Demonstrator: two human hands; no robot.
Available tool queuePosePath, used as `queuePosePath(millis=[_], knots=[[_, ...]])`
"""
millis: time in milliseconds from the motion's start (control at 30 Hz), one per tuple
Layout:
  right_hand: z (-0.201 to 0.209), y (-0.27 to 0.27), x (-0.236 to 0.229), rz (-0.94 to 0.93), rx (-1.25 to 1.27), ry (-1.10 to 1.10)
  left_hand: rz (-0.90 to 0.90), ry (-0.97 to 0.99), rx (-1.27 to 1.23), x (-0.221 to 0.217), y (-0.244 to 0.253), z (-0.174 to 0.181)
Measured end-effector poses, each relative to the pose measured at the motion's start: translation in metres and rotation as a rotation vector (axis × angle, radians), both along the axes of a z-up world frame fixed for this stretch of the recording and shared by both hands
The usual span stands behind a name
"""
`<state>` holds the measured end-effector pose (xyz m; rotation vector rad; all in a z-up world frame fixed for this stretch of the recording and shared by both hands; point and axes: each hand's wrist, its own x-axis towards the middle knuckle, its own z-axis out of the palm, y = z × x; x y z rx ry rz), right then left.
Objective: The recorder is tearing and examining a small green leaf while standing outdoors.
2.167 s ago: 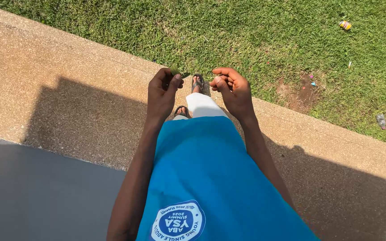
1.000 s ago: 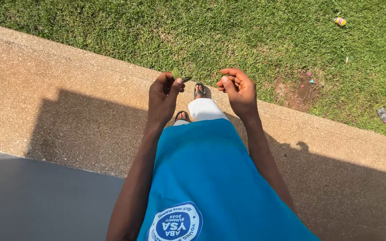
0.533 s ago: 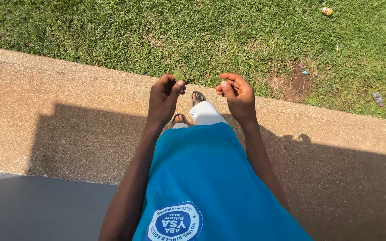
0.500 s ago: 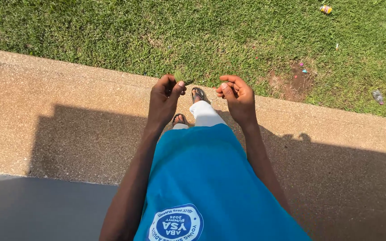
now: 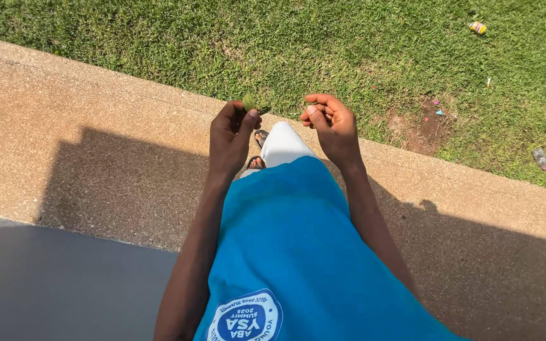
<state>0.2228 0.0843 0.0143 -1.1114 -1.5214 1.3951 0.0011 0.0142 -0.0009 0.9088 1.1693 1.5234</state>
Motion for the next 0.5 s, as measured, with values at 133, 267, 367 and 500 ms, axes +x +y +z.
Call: queuePosePath(millis=[133,267,367,500], knots=[[0.007,0.006,-0.015,0.078,-0.014,0.019,0.086,0.017,-0.016,-0.004,-0.008,-0.001],[0.005,0.011,-0.022,0.131,0.011,0.031,0.093,0.038,0.03,-0.007,-0.006,0.009],[0.005,0.005,-0.02,0.143,-0.003,0.039,0.105,0.063,-0.044,-0.002,-0.013,0.008],[0.005,-0.003,-0.007,0.081,-0.004,0.0,0.057,0.03,-0.004,0.002,0.001,-0.001]])
